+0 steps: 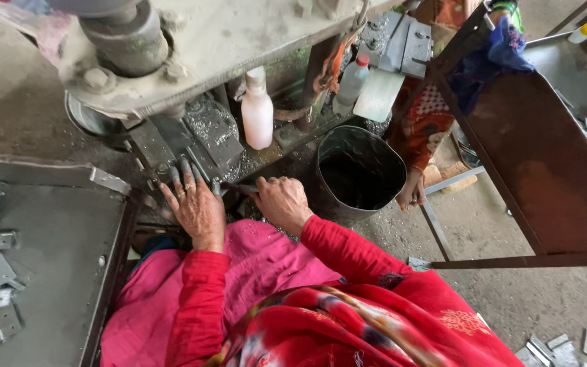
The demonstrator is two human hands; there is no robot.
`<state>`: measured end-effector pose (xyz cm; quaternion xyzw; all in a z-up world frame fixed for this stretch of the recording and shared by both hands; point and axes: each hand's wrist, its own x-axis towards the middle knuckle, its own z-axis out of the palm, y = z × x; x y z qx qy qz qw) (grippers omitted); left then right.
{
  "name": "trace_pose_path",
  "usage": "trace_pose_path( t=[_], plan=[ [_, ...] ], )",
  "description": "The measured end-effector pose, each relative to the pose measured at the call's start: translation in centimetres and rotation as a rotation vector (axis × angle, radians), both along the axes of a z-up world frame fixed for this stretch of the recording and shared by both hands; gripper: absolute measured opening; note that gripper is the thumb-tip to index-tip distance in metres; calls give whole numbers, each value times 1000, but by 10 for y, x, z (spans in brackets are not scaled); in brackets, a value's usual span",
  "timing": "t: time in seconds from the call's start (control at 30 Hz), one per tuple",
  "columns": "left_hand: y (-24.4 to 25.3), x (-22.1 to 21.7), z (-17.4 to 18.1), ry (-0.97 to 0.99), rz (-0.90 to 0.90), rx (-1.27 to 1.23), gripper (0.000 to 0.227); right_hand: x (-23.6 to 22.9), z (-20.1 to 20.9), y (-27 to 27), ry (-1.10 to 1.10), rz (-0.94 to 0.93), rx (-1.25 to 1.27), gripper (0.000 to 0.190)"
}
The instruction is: The person operates a press machine to process metal brackets. They pick up brackets from a pile, place them under the press, activate the machine, and then remove the processed brackets.
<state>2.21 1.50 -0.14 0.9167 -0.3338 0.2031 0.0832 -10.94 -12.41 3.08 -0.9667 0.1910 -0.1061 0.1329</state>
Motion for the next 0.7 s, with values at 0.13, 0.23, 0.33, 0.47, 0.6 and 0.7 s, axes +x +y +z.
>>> trace_pose_path(
  t=[0.13, 0.23, 0.33, 0.47, 0.6, 0.7],
  plan=[
    [1, -1, -2, 38, 8, 18, 62, 0, -4, 1, -27, -6, 12, 31],
    [2, 1, -2, 29, 10, 28, 65, 2, -5, 1, -24, -6, 11, 31],
    [3, 1, -1, 43, 21, 62, 63, 1, -4, 1, -29, -5, 4, 31],
    [3, -1, -2, 91, 30, 83, 59, -1, -5, 1, -46, 5, -19, 31],
    [5, 1, -2, 61, 1, 21, 64, 1, -4, 1, -30, 4, -12, 31],
    [4, 1, -2, 77, 14, 56, 62, 0, -3, 1, -34, 6, 8, 32]
  ],
)
